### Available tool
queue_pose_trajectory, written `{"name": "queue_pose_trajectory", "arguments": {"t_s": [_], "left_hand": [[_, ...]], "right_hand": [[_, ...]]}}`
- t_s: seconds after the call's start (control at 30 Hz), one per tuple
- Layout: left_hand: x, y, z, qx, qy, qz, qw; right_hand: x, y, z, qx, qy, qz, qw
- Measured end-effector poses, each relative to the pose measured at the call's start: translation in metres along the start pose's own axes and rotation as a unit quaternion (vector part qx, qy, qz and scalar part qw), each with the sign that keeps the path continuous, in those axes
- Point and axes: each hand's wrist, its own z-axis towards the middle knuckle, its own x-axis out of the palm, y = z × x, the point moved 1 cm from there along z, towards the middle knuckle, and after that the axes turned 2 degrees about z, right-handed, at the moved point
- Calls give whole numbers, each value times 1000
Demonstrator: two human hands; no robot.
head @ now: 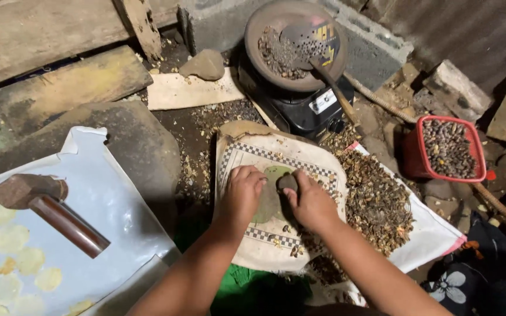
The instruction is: Cracking nut shells with a stone, stirring them in a pan on a stove, and flattening the kernels with a wooden mallet.
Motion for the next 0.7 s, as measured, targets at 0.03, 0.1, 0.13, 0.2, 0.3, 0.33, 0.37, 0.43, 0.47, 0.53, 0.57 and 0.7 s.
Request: {"name": "queue_pose_trajectory", "arguments": {"t_s": [0.03,0.1,0.13,0.2,0.3,0.33,0.37,0.43,0.47,0.53,0.57,0.7], "left_hand": [[6,-5,3,3,-5,-1,1000],[14,-7,9,1,34,31,999],[9,-13,7,-1,34,32,999],[3,-29,-2,-17,30,34,999],[-12,-22,5,44,16,56,997],[-11,-19,-3,44,18,57,997],[-11,-17,-12,47,-10,67,997],[-9,-11,-13,52,-42,80,994],[-8,-6,-10,45,-33,77,995],[-6,0,-13,31,-17,73,997],[-4,1,-18,51,-9,59,997],[-4,-4,-14,49,-42,46,997]], "right_hand": [[-7,-1,-1,-4,-5,-2,1000],[-13,1,1,24,55,-50,997],[-17,4,0,23,57,-50,997],[-22,5,-6,31,63,-67,995],[-1,2,-4,-83,-63,-43,994],[1,2,-6,-82,-63,-42,994],[3,4,-8,-120,-74,-43,989],[2,3,0,-162,-89,-44,982],[2,1,7,-154,-88,-26,984],[2,-3,17,-143,-79,-6,987],[2,-6,19,-94,-50,35,994],[-3,-7,34,13,44,44,998]]}}
